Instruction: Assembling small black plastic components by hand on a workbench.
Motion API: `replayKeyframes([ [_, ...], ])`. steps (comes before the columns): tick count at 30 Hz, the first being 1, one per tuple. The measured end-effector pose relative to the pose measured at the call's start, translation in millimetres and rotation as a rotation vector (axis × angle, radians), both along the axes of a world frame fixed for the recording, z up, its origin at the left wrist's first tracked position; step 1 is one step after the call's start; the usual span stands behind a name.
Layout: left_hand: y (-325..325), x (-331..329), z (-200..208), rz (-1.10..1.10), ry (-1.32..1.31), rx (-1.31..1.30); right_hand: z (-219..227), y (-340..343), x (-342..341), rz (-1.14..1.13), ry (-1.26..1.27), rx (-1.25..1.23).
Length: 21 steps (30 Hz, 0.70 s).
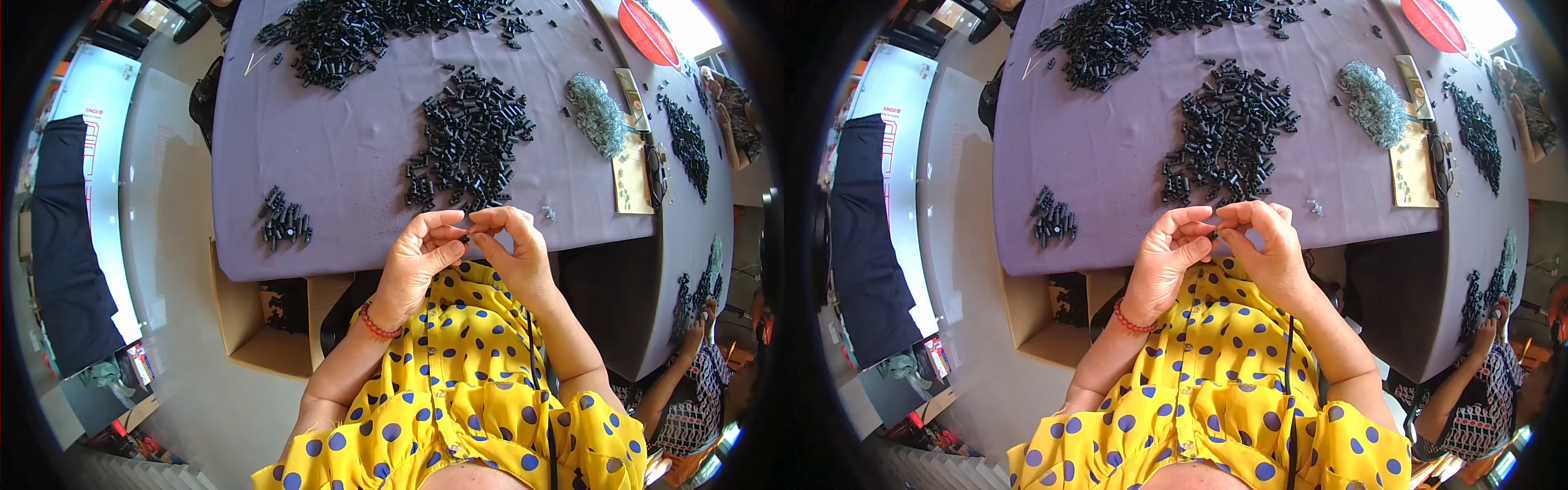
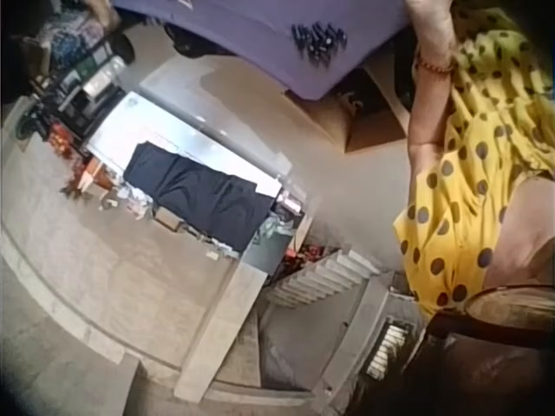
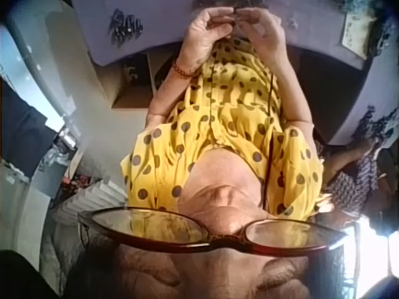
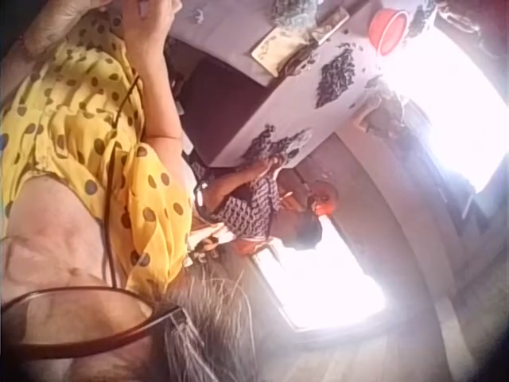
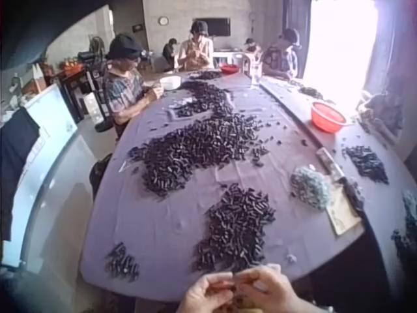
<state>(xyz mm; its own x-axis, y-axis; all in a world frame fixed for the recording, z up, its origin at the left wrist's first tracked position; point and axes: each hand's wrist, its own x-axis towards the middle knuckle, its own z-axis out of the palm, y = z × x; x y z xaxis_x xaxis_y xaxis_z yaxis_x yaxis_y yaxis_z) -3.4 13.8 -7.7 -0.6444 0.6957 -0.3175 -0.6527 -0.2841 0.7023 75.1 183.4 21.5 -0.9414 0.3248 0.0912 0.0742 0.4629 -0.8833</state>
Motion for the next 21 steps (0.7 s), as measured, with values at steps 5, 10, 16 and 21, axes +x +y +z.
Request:
replayKeyframes([
  [5, 0, 1, -1, -0.004, -0.009, -0.002, 0, 2, 0, 0.029, 0.037, 0.096],
  [10, -1, 0, -3, 0.002, -0.028, -0.04, 1, 1, -2, 0.079, 0.155, 0.329],
  [16, -1, 0, -4, 0.02, 0.003, -0.06, 5, -5, -1, 0.148, 0.226, 0.591],
  [21, -6, 0, -9, 0.045, 0.009, -0.073, 1, -6, -3, 0.236, 0.204, 0.556],
])
